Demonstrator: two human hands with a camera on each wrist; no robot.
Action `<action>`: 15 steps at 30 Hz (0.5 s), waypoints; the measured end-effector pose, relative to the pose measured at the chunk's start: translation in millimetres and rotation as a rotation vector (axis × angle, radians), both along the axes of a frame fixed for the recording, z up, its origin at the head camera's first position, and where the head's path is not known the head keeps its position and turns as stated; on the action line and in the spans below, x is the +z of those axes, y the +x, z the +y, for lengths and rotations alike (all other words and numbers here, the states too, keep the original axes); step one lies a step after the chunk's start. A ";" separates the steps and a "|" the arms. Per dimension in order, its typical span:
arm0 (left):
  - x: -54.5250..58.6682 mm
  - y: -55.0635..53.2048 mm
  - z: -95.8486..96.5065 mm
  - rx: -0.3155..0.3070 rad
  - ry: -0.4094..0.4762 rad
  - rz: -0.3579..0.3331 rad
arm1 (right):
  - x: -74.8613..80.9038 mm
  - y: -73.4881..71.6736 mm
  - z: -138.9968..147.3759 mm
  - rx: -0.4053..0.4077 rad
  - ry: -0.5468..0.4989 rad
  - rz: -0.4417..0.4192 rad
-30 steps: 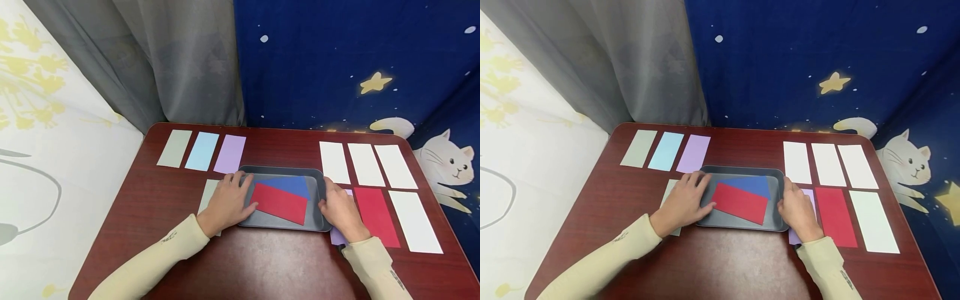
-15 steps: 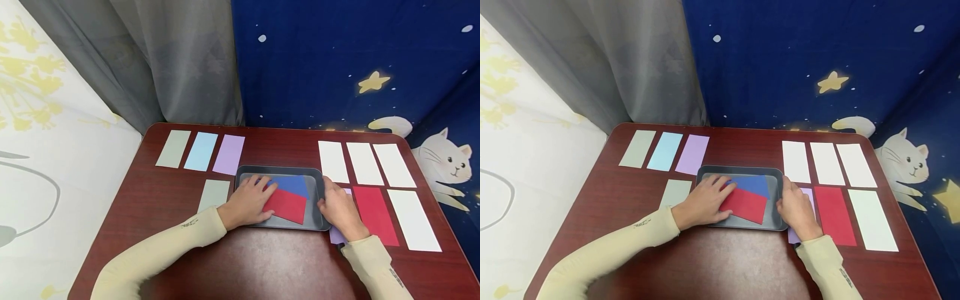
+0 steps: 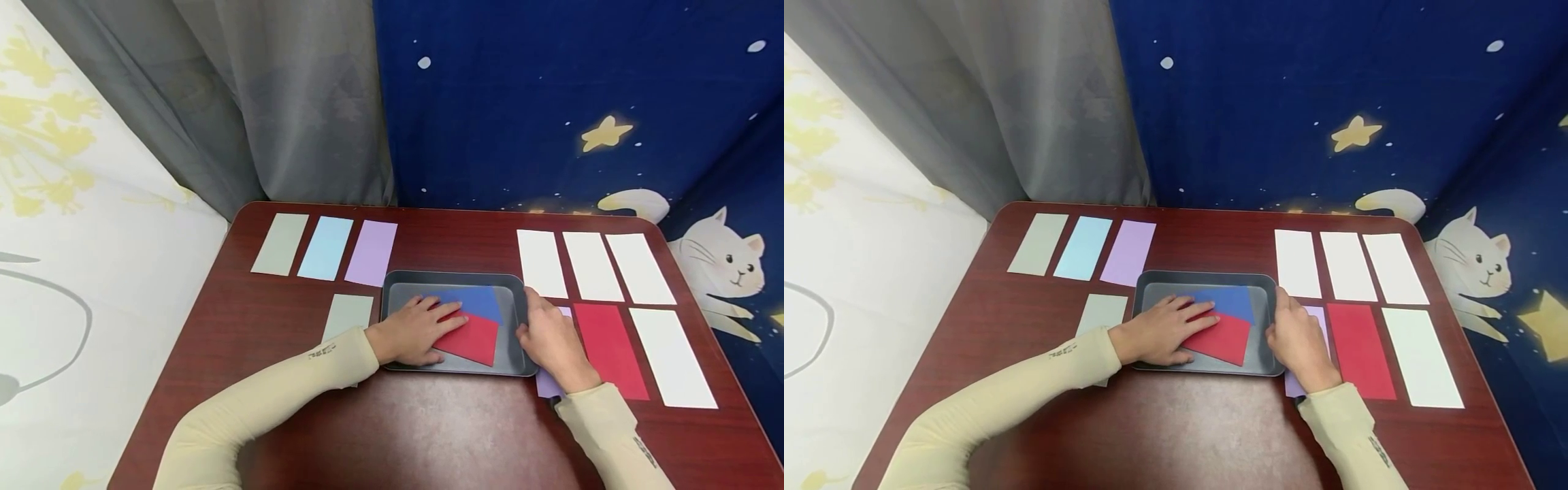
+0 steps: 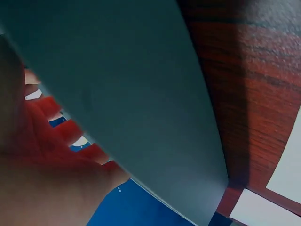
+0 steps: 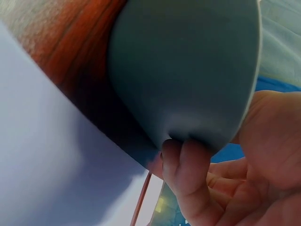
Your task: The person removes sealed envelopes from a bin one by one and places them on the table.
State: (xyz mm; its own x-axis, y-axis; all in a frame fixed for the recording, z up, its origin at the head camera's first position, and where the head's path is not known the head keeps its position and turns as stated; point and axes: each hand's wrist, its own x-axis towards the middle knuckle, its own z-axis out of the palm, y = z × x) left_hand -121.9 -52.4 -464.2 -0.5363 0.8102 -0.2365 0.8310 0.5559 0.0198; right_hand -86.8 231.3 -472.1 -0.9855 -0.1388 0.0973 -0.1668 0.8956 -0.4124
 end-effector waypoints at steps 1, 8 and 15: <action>-0.2 -0.4 -0.2 -0.001 -0.003 -0.002 | 0.1 0.0 -0.1 0.000 0.001 0.002; 0.9 -1.9 1.2 0.001 -0.021 0.011 | 0.7 0.5 -0.4 -0.001 -0.001 0.007; 0.3 -2.5 1.1 -0.020 0.021 0.053 | 1.3 1.0 -0.7 -0.005 -0.001 0.003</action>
State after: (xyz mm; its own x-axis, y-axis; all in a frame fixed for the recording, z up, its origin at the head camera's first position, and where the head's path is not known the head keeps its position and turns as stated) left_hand -124.4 -51.3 -463.9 -0.5310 0.8256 -0.1910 0.8424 0.5387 -0.0132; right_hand -85.8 230.6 -470.8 -0.9859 -0.1336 0.1004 -0.1635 0.8959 -0.4130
